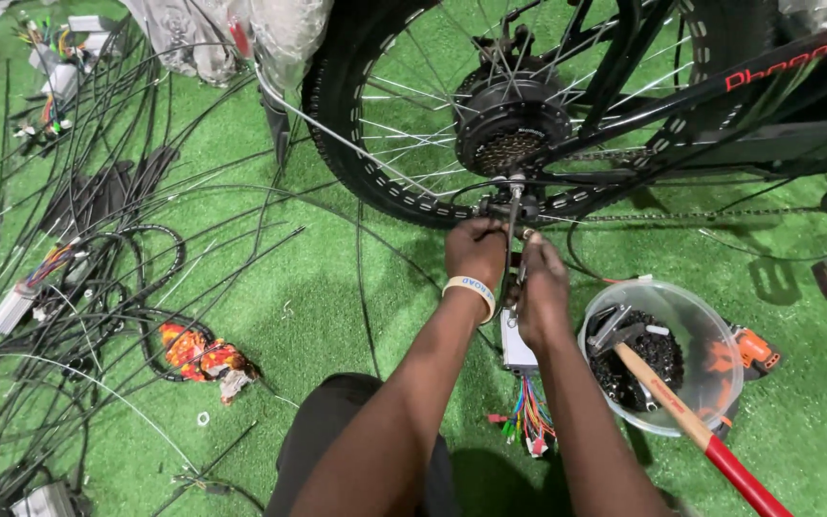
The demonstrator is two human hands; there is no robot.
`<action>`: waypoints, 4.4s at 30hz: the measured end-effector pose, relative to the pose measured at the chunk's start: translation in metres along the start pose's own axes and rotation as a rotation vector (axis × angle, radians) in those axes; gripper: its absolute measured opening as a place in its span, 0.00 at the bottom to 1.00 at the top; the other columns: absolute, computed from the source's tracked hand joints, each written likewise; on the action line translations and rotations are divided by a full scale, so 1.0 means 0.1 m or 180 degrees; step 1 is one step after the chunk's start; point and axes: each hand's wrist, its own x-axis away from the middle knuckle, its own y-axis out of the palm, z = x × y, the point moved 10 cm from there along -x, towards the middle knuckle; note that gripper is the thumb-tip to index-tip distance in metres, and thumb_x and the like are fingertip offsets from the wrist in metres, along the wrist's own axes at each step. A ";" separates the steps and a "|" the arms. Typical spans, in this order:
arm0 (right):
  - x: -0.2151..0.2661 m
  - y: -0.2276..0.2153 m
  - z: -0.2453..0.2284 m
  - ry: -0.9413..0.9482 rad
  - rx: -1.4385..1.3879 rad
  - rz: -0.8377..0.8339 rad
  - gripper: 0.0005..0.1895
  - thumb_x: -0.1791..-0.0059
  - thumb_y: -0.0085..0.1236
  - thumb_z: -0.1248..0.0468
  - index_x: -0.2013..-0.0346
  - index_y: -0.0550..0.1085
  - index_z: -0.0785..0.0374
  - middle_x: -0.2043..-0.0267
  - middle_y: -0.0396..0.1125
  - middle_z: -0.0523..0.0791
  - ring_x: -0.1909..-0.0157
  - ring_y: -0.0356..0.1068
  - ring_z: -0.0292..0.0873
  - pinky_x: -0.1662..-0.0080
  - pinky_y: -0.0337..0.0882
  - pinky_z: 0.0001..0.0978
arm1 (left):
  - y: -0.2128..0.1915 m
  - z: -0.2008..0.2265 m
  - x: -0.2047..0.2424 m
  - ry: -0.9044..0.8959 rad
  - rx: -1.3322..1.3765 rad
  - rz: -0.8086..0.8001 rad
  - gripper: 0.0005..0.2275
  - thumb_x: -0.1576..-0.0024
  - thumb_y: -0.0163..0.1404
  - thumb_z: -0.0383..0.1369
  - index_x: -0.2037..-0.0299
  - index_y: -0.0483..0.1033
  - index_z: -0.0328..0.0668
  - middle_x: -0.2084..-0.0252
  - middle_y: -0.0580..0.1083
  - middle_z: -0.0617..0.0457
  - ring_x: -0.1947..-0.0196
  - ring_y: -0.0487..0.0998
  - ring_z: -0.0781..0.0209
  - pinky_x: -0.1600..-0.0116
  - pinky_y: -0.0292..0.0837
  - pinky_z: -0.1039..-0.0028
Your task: The person attaches a silver mudguard to the front wheel of a black electric bicycle using a wrench. They then move to the rear wheel and tighten the axle nuts with the same tool.
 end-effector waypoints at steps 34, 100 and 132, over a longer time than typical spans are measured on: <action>-0.12 -0.13 0.15 0.0828 -0.1526 0.0421 0.06 0.49 0.48 0.58 0.58 0.66 0.49 0.73 0.67 0.36 0.78 0.62 0.34 0.75 0.60 0.21 | 0.11 -0.11 -0.20 -0.0069 0.0839 0.0051 0.07 0.48 0.46 0.22 0.70 0.78 0.44 0.77 0.72 0.56 0.76 0.72 0.68 0.71 0.70 0.81; -0.32 0.60 0.38 0.0971 -0.1934 -0.0575 0.09 0.52 0.45 0.56 0.65 0.71 0.54 0.80 0.59 0.34 0.85 0.51 0.31 0.81 0.54 0.20 | -0.22 0.15 -0.32 0.0206 -0.0621 0.0261 0.08 0.49 0.54 0.37 0.63 0.80 0.48 0.67 0.79 0.52 0.67 0.79 0.53 0.62 0.77 0.65; -0.25 0.32 0.04 0.0582 -0.1625 -0.0344 0.06 0.54 0.54 0.68 0.69 0.67 0.53 0.76 0.62 0.37 0.84 0.53 0.31 0.80 0.51 0.17 | 0.19 -0.24 -0.58 0.0053 0.1063 -0.0192 0.12 0.47 0.38 0.24 0.58 0.75 0.43 0.72 0.72 0.56 0.77 0.71 0.66 0.78 0.72 0.75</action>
